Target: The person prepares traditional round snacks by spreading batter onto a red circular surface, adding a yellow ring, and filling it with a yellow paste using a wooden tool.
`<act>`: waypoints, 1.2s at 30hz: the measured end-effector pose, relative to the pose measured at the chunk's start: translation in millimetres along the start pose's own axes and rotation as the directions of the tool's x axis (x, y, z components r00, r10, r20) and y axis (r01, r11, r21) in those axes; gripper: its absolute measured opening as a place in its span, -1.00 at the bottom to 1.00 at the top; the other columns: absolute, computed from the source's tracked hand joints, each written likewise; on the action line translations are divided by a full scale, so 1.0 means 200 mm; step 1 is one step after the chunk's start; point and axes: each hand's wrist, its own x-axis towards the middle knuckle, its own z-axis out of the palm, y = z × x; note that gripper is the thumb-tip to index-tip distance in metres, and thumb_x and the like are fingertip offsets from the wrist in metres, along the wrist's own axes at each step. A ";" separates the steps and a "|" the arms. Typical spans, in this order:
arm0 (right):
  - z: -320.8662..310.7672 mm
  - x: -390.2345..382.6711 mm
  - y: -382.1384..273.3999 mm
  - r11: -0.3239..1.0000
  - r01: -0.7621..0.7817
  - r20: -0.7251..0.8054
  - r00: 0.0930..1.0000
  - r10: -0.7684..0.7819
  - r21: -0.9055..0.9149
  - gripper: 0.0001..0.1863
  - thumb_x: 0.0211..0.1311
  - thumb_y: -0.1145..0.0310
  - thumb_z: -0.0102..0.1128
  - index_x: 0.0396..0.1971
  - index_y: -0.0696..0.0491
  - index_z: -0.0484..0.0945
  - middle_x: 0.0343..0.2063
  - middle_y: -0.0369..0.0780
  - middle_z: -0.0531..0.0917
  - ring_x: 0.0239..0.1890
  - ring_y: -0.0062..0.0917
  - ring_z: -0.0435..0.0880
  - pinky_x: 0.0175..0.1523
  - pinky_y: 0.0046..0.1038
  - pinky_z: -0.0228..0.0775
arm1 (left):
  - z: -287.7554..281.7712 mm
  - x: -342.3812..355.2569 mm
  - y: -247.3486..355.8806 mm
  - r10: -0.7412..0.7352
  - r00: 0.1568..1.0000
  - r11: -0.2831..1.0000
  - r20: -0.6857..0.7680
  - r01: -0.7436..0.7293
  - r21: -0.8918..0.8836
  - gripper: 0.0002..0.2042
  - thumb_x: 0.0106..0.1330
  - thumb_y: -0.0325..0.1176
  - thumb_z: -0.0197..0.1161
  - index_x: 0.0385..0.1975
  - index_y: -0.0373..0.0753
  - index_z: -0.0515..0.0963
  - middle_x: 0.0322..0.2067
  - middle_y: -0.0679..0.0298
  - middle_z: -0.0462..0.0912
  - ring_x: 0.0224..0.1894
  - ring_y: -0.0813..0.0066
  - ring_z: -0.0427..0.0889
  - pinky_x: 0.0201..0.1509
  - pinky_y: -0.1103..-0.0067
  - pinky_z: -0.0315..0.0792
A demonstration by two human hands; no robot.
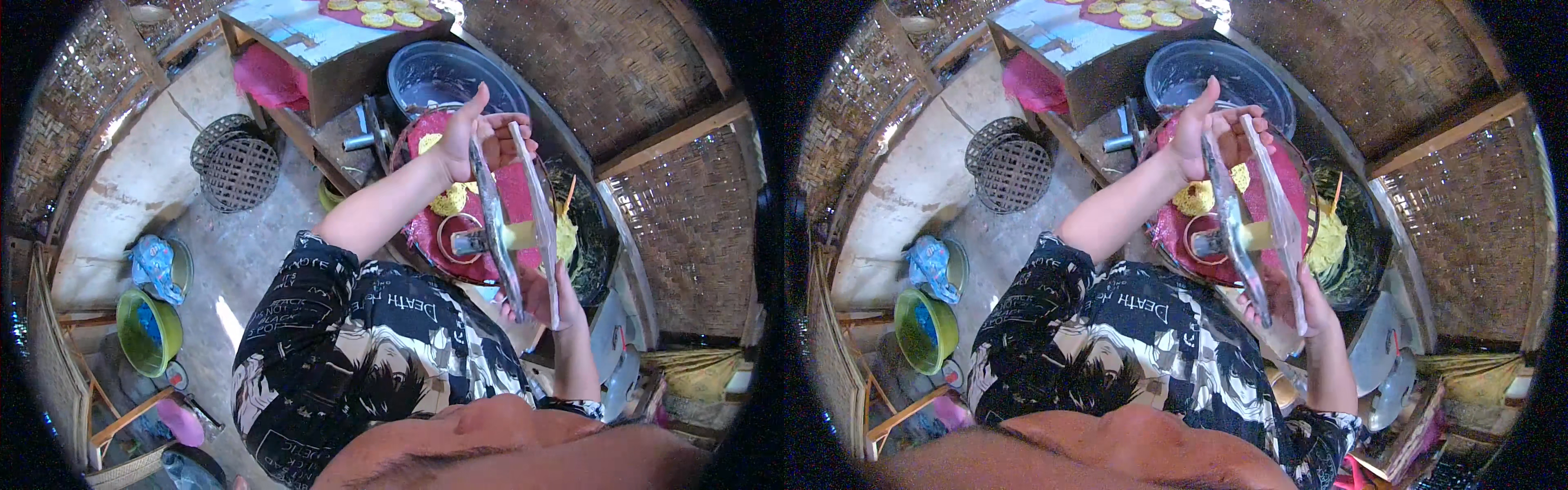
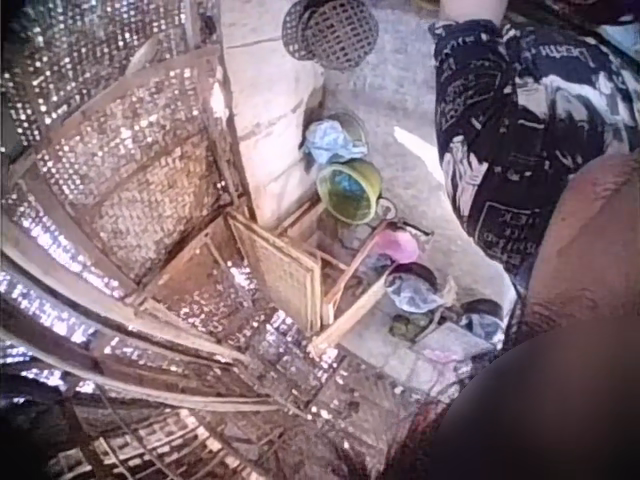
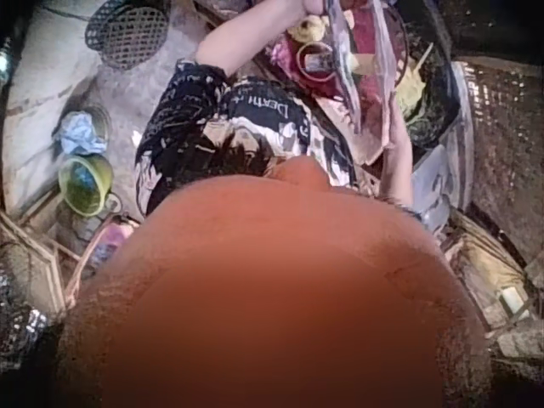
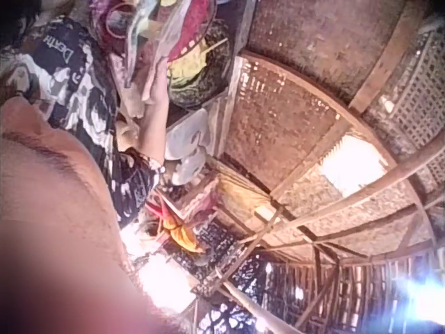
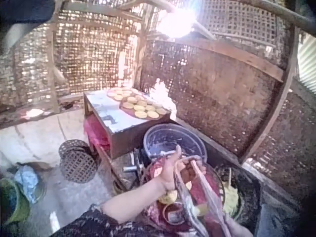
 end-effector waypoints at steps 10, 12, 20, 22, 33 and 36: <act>-0.15 0.00 -0.01 0.983 -0.142 -0.199 0.973 0.117 -0.116 -0.29 0.07 -0.26 -0.27 -0.02 0.08 0.17 -0.36 -0.02 0.50 -0.43 -0.28 0.57 -0.36 -0.36 0.45 | -0.24 -0.08 -0.15 0.135 0.958 0.986 -0.252 -0.155 -0.063 -0.48 0.10 0.24 -0.13 -0.59 -0.15 0.47 -0.54 0.27 0.49 -0.38 0.29 0.49 -0.25 0.36 0.39; -0.12 0.03 0.00 0.979 -0.138 -0.239 0.966 0.099 -0.152 -0.30 0.06 -0.26 -0.27 -0.08 0.11 0.22 -0.41 -0.06 0.51 -0.47 -0.33 0.58 -0.39 -0.39 0.45 | -0.22 -0.11 -0.12 0.153 0.949 0.986 -0.275 -0.165 -0.022 -0.47 0.10 0.24 -0.13 -0.61 -0.15 0.46 -0.56 0.28 0.48 -0.38 0.30 0.49 -0.27 0.38 0.39; -0.04 0.18 -0.05 0.918 -0.036 -0.279 0.957 -0.083 -0.396 -0.39 0.12 -0.16 -0.23 -0.35 0.19 0.41 -0.60 -0.17 0.53 -0.63 -0.47 0.55 -0.56 -0.51 0.39 | -0.17 -0.11 0.05 0.262 0.922 0.960 -0.285 -0.218 0.179 -0.50 0.09 0.22 -0.08 -0.69 -0.14 0.37 -0.64 0.31 0.42 -0.47 0.34 0.47 -0.40 0.43 0.39; -0.04 0.18 -0.07 0.880 -0.017 -0.325 0.933 -0.157 -0.475 -0.42 0.10 -0.13 -0.16 -0.37 0.19 0.43 -0.62 -0.18 0.53 -0.67 -0.51 0.52 -0.61 -0.54 0.34 | -0.16 -0.08 0.06 0.266 0.913 0.960 -0.308 -0.222 0.170 -0.51 0.08 0.21 -0.04 -0.72 -0.13 0.34 -0.67 0.32 0.39 -0.51 0.35 0.46 -0.45 0.43 0.38; 0.00 0.02 -0.10 0.810 -0.112 -0.404 0.900 -0.162 -0.576 -0.51 0.10 -0.05 -0.08 -0.42 0.16 0.43 -0.72 -0.26 0.47 -0.77 -0.61 0.43 -0.67 -0.59 0.28 | -0.23 -0.08 -0.13 0.196 0.888 0.980 -0.415 -0.195 0.044 -0.48 0.06 0.25 -0.05 -0.81 -0.12 0.32 -0.73 0.26 0.38 -0.57 0.30 0.43 -0.43 0.44 0.32; -0.01 0.02 -0.05 0.827 -0.100 -0.360 0.924 -0.129 -0.553 -0.53 0.13 -0.03 -0.09 -0.44 0.16 0.43 -0.73 -0.26 0.47 -0.78 -0.61 0.43 -0.69 -0.60 0.27 | -0.20 -0.15 -0.13 0.169 0.875 0.985 -0.453 -0.165 0.050 -0.47 0.05 0.26 -0.05 -0.82 -0.12 0.30 -0.74 0.27 0.38 -0.58 0.31 0.43 -0.45 0.44 0.32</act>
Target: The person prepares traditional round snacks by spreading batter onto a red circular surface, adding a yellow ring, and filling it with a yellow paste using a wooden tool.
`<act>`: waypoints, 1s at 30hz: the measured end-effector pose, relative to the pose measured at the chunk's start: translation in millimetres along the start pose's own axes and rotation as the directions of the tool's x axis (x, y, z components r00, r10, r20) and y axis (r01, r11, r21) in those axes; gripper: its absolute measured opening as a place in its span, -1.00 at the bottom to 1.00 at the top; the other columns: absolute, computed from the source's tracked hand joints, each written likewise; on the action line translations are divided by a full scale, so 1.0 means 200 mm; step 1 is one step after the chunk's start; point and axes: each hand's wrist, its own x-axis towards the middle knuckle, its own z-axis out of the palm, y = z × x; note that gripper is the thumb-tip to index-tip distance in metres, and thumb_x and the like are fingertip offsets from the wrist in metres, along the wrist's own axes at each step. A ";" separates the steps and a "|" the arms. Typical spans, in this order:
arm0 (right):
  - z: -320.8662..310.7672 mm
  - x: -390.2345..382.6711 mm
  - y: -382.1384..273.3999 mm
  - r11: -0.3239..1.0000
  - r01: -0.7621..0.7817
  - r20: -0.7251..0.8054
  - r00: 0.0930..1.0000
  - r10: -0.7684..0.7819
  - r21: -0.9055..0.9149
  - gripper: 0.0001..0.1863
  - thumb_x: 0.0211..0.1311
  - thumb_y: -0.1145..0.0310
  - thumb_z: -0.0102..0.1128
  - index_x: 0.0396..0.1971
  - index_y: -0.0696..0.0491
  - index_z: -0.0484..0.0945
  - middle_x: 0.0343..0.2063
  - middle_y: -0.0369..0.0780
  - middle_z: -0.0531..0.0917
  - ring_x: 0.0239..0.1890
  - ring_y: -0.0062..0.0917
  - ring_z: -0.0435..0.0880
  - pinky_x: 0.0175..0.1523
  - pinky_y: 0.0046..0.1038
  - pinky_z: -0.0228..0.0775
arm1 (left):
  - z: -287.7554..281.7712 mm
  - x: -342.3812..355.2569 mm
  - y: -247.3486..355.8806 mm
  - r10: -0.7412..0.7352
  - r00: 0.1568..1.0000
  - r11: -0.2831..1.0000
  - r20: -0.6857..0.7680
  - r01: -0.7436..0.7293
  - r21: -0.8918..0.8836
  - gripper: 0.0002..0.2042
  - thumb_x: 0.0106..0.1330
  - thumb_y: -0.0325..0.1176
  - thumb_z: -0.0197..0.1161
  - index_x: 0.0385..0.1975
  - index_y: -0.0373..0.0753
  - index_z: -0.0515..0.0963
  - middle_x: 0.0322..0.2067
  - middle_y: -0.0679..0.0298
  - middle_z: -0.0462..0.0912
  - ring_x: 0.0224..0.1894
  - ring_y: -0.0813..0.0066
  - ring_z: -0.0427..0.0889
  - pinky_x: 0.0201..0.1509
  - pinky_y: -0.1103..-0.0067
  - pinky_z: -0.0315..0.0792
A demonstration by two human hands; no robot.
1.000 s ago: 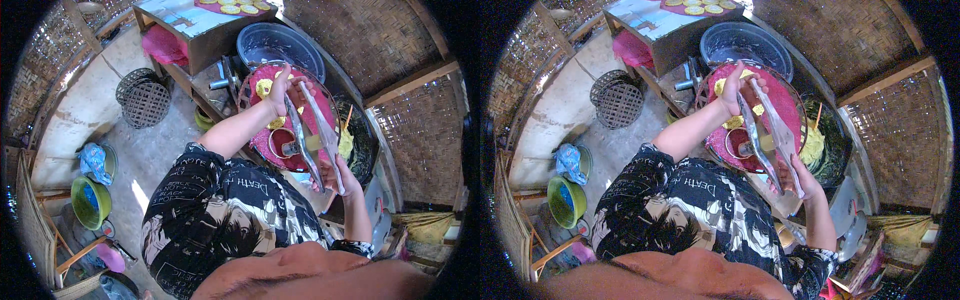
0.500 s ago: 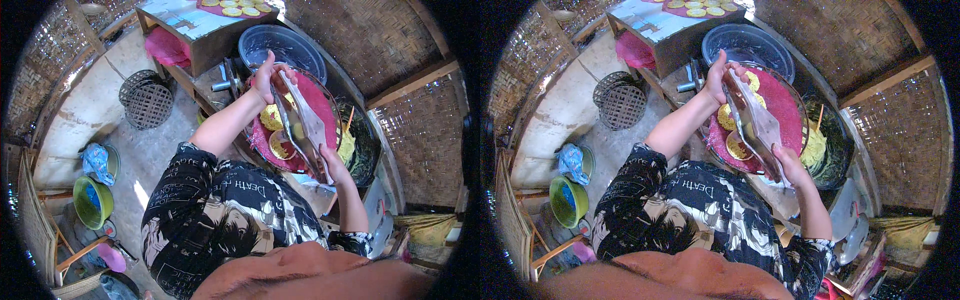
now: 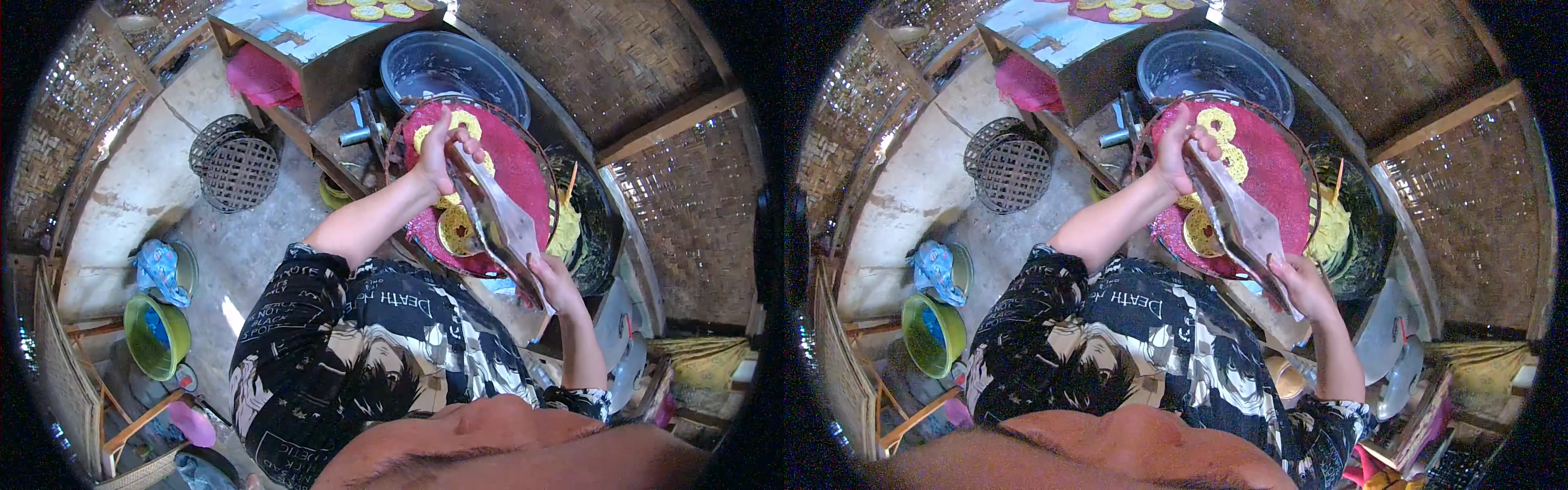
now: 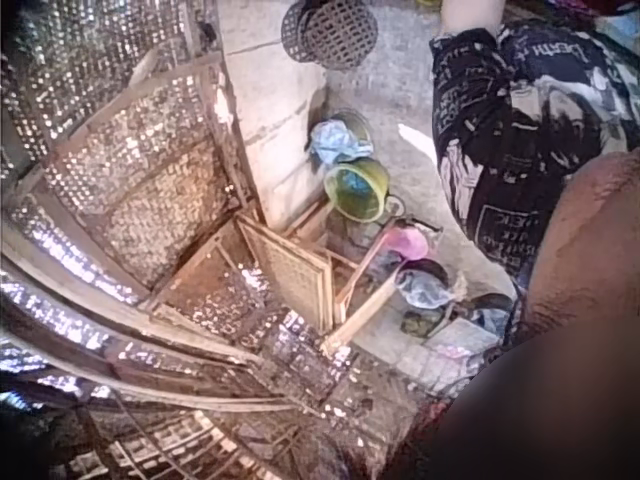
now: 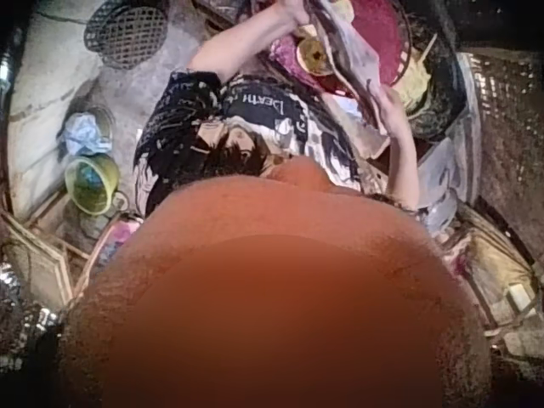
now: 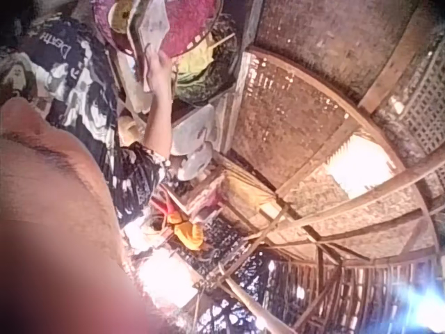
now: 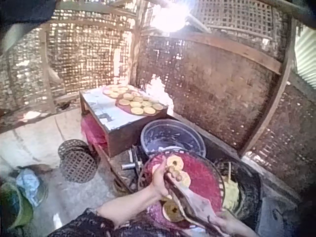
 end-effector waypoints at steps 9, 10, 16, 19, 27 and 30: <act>0.13 0.13 0.00 0.984 0.129 0.022 0.991 -0.133 0.126 -0.49 0.04 -0.05 0.02 -0.29 0.15 0.38 -0.60 -0.26 0.49 -0.67 -0.65 0.46 -0.60 -0.64 0.30 | 0.05 0.00 0.26 0.018 0.973 0.965 0.231 -0.078 0.252 -0.25 0.00 0.41 -0.39 -0.45 -0.24 0.44 -0.54 0.18 0.50 -0.40 0.25 0.52 -0.30 0.36 0.42; 0.16 0.14 -0.04 0.954 0.253 -0.087 0.967 -0.241 0.161 -0.48 0.03 -0.01 0.06 -0.21 0.15 0.34 -0.50 -0.25 0.48 -0.58 -0.64 0.48 -0.52 -0.63 0.33 | 0.08 0.00 0.30 0.017 0.963 0.933 0.268 -0.112 0.343 -0.11 -0.08 0.47 -0.46 -0.15 -0.28 0.39 -0.28 0.08 0.50 -0.18 0.24 0.49 -0.11 0.28 0.39; 0.20 0.26 -0.12 0.894 0.445 -0.220 0.878 -0.425 0.048 -0.43 0.12 0.11 0.02 0.03 0.11 0.09 -0.25 -0.18 0.45 -0.26 -0.56 0.47 -0.20 -0.54 0.33 | 0.02 -0.14 0.11 -0.110 0.957 -0.164 0.270 -0.285 0.944 -0.47 -0.10 -0.39 0.30 -0.06 -0.33 0.30 -0.10 0.11 0.41 -0.02 0.39 0.37 0.12 0.43 0.20; 0.19 0.33 -0.12 0.848 0.476 -0.020 0.874 -0.486 0.234 -0.51 0.13 0.09 0.01 -0.04 0.11 0.28 -0.35 -0.26 0.50 -0.34 -0.61 0.48 -0.34 -0.58 0.32 | -0.28 -0.12 0.13 0.063 0.985 0.493 0.160 -0.170 0.853 -0.65 0.13 -0.39 0.05 -0.07 -0.31 0.31 -0.12 0.12 0.42 -0.11 0.38 0.44 0.04 0.45 0.31; 0.10 0.45 0.11 0.781 0.061 -0.373 0.854 -0.364 -0.622 -0.70 -0.10 0.14 0.17 -0.62 0.11 0.55 -0.56 -0.12 0.54 -0.44 -0.31 0.55 -0.31 -0.35 0.34 | -0.33 -0.38 0.43 0.404 0.909 0.599 0.099 -0.345 0.723 -0.75 0.13 -0.44 0.05 -0.17 -0.30 0.36 -0.23 0.14 0.45 -0.23 0.43 0.48 0.03 0.46 0.32; 0.11 0.46 0.11 0.782 0.057 -0.360 0.865 -0.348 -0.621 -0.72 -0.13 0.16 0.16 -0.63 0.11 0.54 -0.54 -0.12 0.54 -0.43 -0.29 0.54 -0.30 -0.32 0.34 | -0.30 -0.46 0.49 0.464 0.877 0.527 0.127 -0.388 0.756 -0.76 0.08 -0.46 0.10 -0.22 -0.29 0.38 -0.28 0.16 0.46 -0.27 0.44 0.48 0.03 0.46 0.31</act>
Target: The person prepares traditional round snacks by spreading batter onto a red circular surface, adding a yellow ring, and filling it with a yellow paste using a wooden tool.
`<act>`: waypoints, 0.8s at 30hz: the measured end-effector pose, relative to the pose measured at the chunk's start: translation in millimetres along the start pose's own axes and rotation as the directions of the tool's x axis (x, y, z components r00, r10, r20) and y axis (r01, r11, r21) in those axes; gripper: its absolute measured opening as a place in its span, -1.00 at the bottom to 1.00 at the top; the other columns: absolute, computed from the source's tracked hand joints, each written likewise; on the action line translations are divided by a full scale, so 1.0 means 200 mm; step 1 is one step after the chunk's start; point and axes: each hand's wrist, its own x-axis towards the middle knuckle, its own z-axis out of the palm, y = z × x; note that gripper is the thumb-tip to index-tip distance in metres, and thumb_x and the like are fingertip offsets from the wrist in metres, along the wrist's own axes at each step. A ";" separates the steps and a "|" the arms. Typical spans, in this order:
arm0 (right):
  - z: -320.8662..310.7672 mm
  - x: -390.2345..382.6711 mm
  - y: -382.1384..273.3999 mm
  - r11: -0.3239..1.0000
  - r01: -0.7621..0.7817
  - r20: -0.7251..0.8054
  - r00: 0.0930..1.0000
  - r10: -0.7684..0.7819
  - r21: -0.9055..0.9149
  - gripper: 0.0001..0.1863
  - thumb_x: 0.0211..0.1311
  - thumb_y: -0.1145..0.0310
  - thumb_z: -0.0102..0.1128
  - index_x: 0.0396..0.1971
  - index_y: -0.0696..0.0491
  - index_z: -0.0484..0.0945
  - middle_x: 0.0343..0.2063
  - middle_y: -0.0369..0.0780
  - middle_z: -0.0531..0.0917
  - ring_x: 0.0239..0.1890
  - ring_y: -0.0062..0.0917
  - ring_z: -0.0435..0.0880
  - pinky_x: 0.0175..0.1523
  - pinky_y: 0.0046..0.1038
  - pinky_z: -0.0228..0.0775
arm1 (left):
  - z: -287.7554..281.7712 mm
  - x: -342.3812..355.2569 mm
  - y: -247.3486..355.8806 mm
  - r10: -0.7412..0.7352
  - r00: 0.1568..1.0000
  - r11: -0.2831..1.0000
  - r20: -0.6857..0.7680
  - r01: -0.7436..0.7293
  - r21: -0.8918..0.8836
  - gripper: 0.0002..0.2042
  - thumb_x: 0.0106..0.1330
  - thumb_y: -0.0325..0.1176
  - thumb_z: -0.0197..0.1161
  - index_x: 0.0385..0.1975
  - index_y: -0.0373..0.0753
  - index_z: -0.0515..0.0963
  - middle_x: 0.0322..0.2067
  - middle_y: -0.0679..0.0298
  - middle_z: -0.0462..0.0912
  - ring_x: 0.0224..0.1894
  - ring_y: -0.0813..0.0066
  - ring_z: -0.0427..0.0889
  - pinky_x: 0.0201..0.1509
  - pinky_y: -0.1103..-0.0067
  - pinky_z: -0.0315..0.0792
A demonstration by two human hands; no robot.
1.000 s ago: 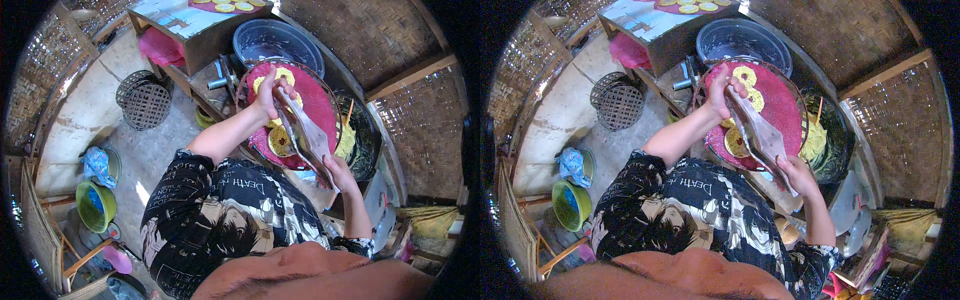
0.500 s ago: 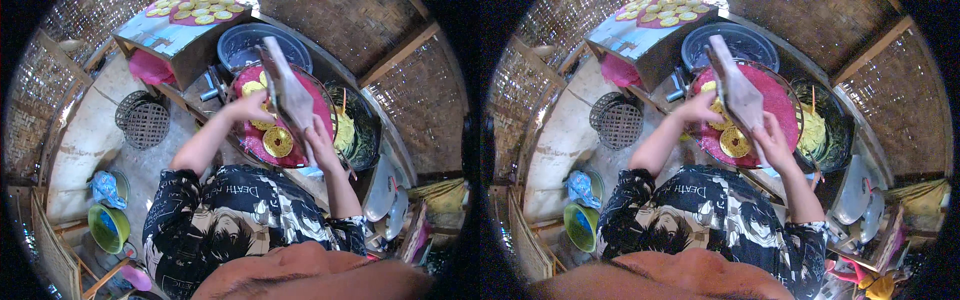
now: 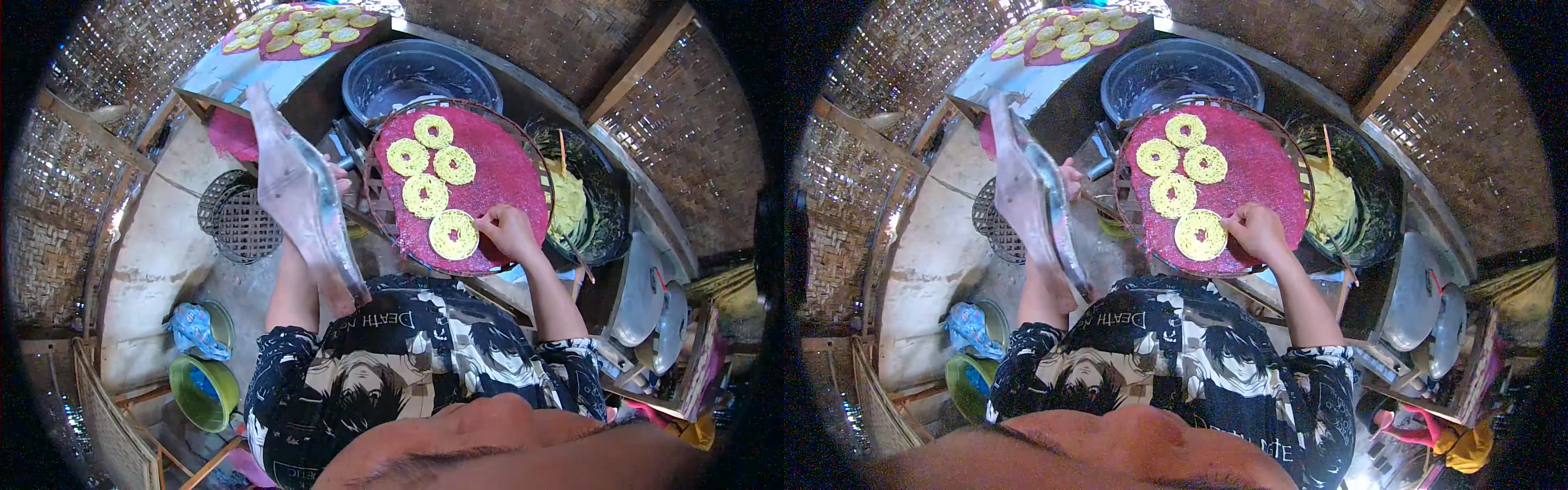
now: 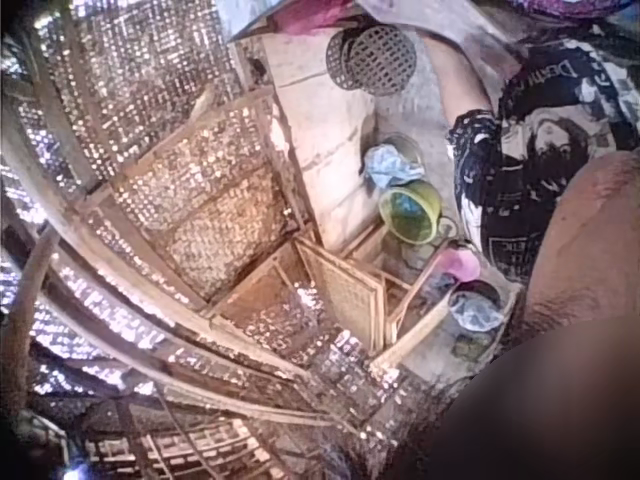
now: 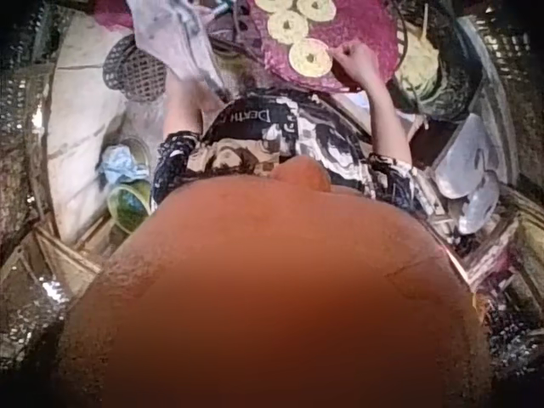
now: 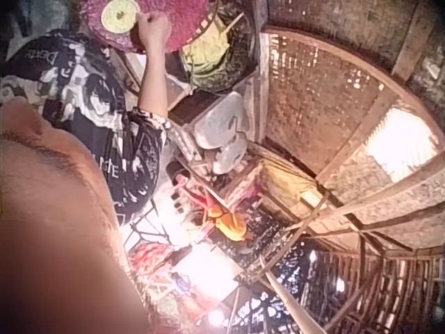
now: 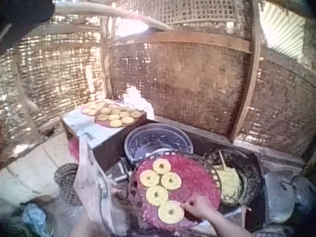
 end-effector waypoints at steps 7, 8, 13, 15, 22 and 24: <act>0.00 -0.01 -0.03 0.986 0.117 -0.045 0.991 -0.122 -0.115 -0.78 -0.13 0.23 0.10 -0.64 0.09 0.54 -0.54 -0.15 0.53 -0.44 -0.27 0.53 -0.32 -0.30 0.35 | -0.04 -0.03 0.06 0.161 0.986 0.962 0.032 -0.164 0.219 -0.79 -0.02 -0.52 0.21 -0.33 -0.28 0.44 -0.40 0.20 0.49 -0.35 0.49 0.50 0.04 0.46 0.30; -0.01 -0.02 -0.03 0.985 0.117 -0.054 0.991 -0.124 -0.124 -0.78 -0.12 0.23 0.10 -0.65 0.08 0.54 -0.55 -0.15 0.53 -0.45 -0.27 0.53 -0.34 -0.30 0.36 | -0.03 -0.03 0.06 0.187 0.981 0.947 0.052 -0.194 0.256 -0.79 -0.03 -0.53 0.22 -0.35 -0.28 0.44 -0.42 0.20 0.50 -0.37 0.49 0.50 0.05 0.46 0.30; 0.00 -0.02 -0.04 0.979 0.139 -0.050 0.988 -0.148 -0.153 -0.79 -0.12 0.25 0.10 -0.67 0.08 0.54 -0.57 -0.16 0.52 -0.46 -0.28 0.53 -0.36 -0.31 0.36 | -0.04 -0.02 0.04 0.330 0.936 0.879 0.127 -0.353 0.321 -0.79 -0.07 -0.56 0.25 -0.39 -0.31 0.45 -0.48 0.20 0.50 -0.41 0.50 0.51 -0.02 0.52 0.35; 0.00 -0.02 -0.03 0.989 0.106 -0.076 0.991 -0.114 -0.099 -0.80 -0.13 0.25 0.10 -0.69 0.08 0.53 -0.58 -0.15 0.53 -0.47 -0.29 0.53 -0.36 -0.31 0.36 | 0.02 -0.03 0.09 0.181 0.983 0.976 -0.012 -0.178 0.125 -0.78 -0.05 -0.54 0.25 -0.36 -0.32 0.44 -0.49 0.20 0.49 -0.40 0.50 0.51 -0.11 0.59 0.40; 0.01 -0.02 0.01 0.982 0.142 -0.073 0.986 -0.152 -0.122 -0.78 -0.14 0.23 0.11 -0.68 0.09 0.54 -0.57 -0.14 0.53 -0.47 -0.28 0.53 -0.36 -0.32 0.36 | -0.01 -0.02 0.05 -0.123 0.985 0.992 -0.121 0.122 -0.016 -0.63 0.01 -0.45 0.24 -0.16 -0.38 0.37 -0.44 0.13 0.49 -0.37 0.43 0.52 -0.35 0.67 0.48; -0.02 -0.03 -0.03 0.993 0.110 -0.079 0.990 -0.114 -0.045 -0.79 -0.14 0.24 0.12 -0.67 0.10 0.53 -0.57 -0.13 0.52 -0.47 -0.28 0.53 -0.36 -0.32 0.35 | -0.01 -0.03 0.07 -0.214 0.973 0.959 -0.082 0.194 -0.209 -0.61 0.02 -0.45 0.23 -0.13 -0.39 0.35 -0.42 0.11 0.48 -0.36 0.42 0.52 -0.36 0.67 0.48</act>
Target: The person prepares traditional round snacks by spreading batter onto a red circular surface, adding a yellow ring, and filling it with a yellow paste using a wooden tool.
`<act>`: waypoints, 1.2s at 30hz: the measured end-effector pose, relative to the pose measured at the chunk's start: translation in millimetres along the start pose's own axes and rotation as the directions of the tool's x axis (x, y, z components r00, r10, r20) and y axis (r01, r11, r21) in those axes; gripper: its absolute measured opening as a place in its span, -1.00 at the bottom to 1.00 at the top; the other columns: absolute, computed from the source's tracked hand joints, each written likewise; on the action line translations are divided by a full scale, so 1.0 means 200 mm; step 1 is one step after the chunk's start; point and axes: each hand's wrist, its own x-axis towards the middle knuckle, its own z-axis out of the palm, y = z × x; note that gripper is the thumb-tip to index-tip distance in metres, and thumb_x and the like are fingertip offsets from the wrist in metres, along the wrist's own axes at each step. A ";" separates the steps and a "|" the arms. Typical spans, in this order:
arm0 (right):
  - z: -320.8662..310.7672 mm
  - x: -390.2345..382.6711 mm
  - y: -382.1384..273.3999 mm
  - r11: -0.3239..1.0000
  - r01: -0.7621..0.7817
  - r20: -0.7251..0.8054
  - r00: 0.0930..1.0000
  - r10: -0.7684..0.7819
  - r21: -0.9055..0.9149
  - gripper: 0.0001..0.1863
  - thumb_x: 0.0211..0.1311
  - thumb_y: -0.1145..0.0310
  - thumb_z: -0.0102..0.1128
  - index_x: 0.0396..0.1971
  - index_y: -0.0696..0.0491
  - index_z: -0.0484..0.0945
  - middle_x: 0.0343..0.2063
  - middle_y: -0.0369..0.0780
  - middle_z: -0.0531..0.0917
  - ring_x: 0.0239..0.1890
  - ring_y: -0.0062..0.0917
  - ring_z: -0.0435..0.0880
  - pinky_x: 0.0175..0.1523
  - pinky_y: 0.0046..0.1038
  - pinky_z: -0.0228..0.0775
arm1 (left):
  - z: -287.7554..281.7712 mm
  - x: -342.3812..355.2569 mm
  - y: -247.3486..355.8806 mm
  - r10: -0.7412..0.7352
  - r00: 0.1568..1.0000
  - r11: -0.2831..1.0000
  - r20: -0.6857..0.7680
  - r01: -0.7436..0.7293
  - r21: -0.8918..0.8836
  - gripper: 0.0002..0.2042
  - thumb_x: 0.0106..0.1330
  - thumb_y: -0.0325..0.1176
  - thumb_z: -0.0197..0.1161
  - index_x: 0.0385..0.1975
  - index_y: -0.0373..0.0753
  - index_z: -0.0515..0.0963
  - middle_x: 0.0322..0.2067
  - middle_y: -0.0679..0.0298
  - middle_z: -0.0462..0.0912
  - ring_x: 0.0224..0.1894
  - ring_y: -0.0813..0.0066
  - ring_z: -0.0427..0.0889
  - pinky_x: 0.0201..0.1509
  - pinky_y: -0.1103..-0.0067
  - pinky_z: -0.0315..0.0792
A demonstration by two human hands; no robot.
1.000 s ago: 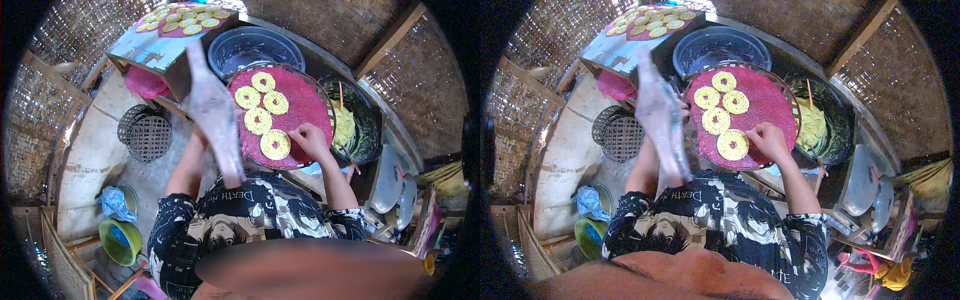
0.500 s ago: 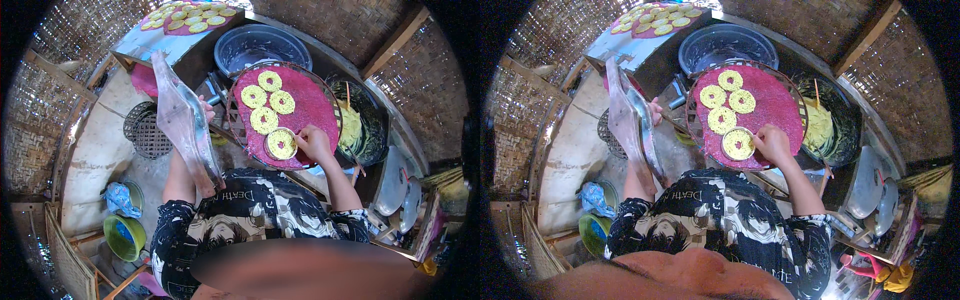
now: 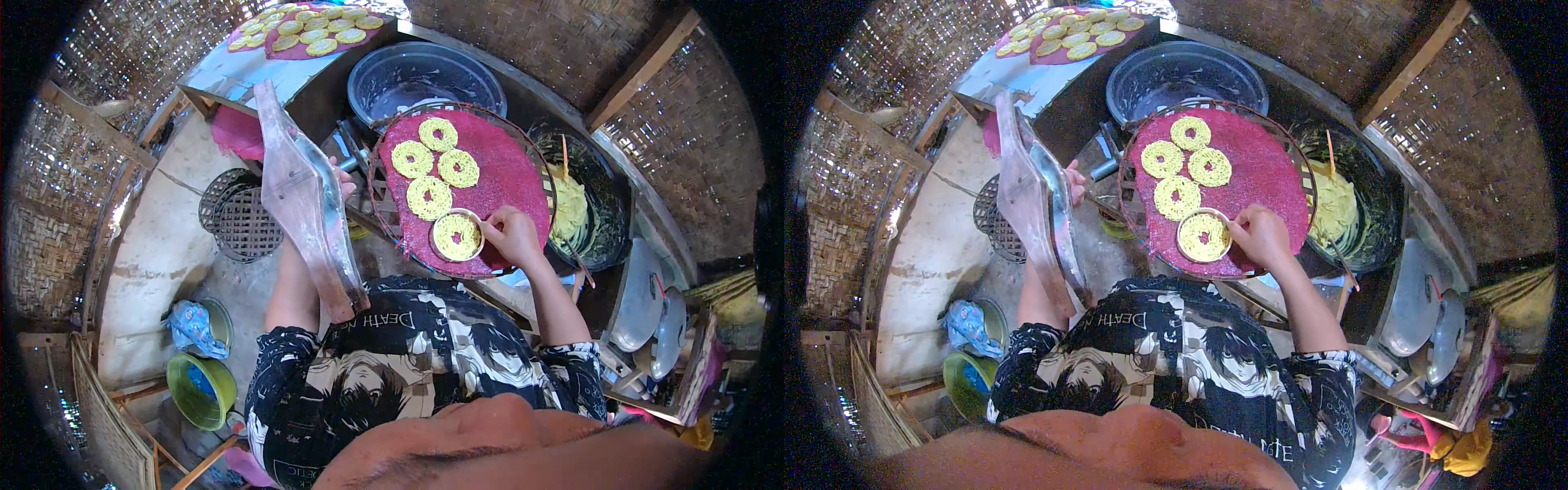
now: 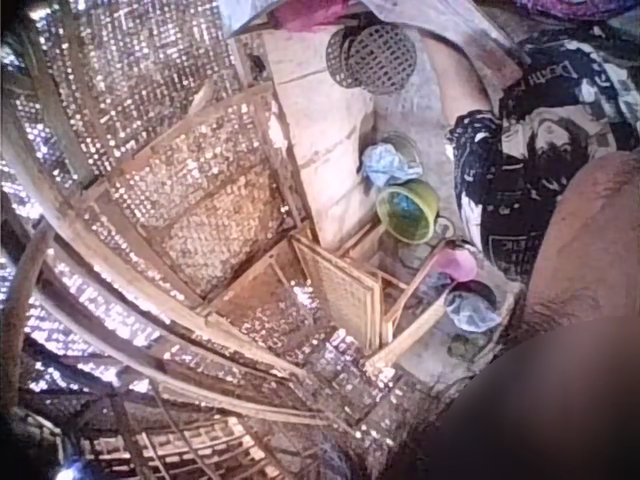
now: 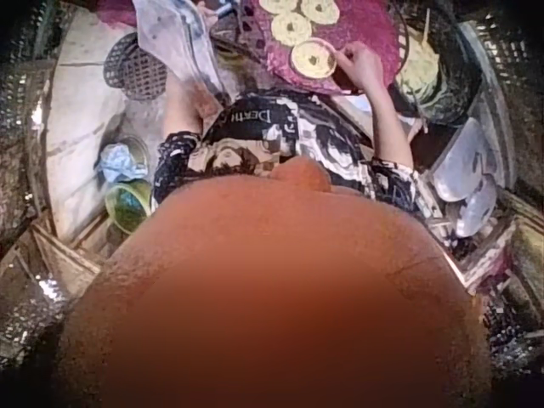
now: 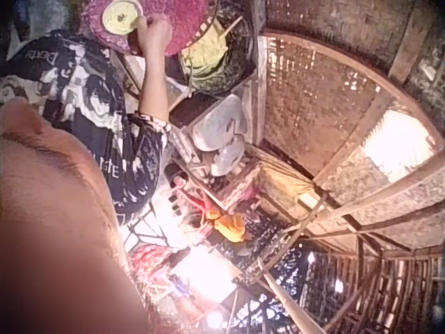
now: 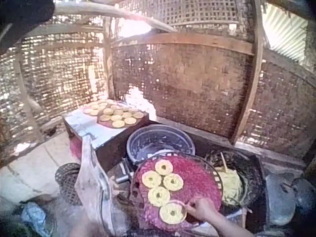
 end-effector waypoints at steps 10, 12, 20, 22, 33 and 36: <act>-0.12 0.06 0.02 0.999 -0.026 -0.175 0.984 0.033 0.047 -0.78 -0.15 0.26 0.14 -0.66 0.12 0.53 -0.56 -0.11 0.53 -0.46 -0.27 0.53 -0.35 -0.35 0.34 | -0.01 0.01 -0.03 0.071 0.995 0.997 0.073 -0.071 0.003 -0.58 -0.02 -0.49 0.25 -0.12 -0.41 0.32 -0.42 0.10 0.46 -0.37 0.40 0.51 -0.29 0.62 0.51; -0.13 0.08 0.10 0.997 -0.080 -0.203 0.976 0.079 0.006 -0.78 -0.15 0.25 0.13 -0.66 0.12 0.53 -0.55 -0.10 0.54 -0.45 -0.26 0.53 -0.34 -0.35 0.34 | 0.00 0.01 -0.03 0.119 0.989 0.992 0.093 -0.123 0.041 -0.58 -0.01 -0.48 0.25 -0.13 -0.41 0.32 -0.41 0.08 0.46 -0.36 0.36 0.52 -0.29 0.58 0.51; -0.07 0.13 0.24 0.962 -0.252 -0.173 0.957 0.232 -0.102 -0.76 -0.16 0.20 0.10 -0.66 0.09 0.55 -0.54 -0.06 0.56 -0.44 -0.23 0.55 -0.29 -0.30 0.36 | -0.03 0.04 -0.05 0.031 0.997 0.994 0.075 -0.023 -0.106 -0.61 0.03 -0.41 0.22 -0.16 -0.42 0.33 -0.40 0.01 0.47 -0.35 0.22 0.53 -0.29 0.45 0.52; -0.07 0.14 0.23 0.960 -0.261 -0.156 0.957 0.244 -0.100 -0.75 -0.16 0.19 0.10 -0.66 0.08 0.55 -0.55 -0.07 0.56 -0.45 -0.23 0.55 -0.29 -0.29 0.36 | -0.02 0.04 -0.02 -0.033 0.989 0.957 0.146 0.073 -0.282 -0.62 0.02 -0.42 0.23 -0.16 -0.42 0.33 -0.40 0.01 0.47 -0.35 0.22 0.54 -0.29 0.45 0.53; -0.05 0.13 0.23 0.944 -0.285 -0.106 0.957 0.271 -0.164 -0.73 -0.10 0.13 0.14 -0.59 0.05 0.58 -0.53 -0.08 0.57 -0.42 -0.23 0.56 -0.27 -0.28 0.37 | 0.05 0.00 -0.03 0.108 0.991 0.967 0.084 -0.124 0.222 -0.70 0.15 -0.36 0.10 -0.15 -0.36 0.36 -0.35 0.07 0.48 -0.34 0.32 0.53 -0.27 0.43 0.51; -0.10 0.09 0.14 0.926 -0.275 -0.190 0.954 0.230 -0.258 -0.75 -0.03 0.16 0.12 -0.53 0.04 0.59 -0.47 -0.10 0.57 -0.38 -0.26 0.56 -0.25 -0.33 0.37 | 0.01 0.04 -0.06 0.127 0.990 0.908 0.064 -0.142 0.395 -0.72 0.15 -0.38 0.09 -0.15 -0.33 0.37 -0.33 0.10 0.49 -0.34 0.35 0.54 -0.23 0.45 0.49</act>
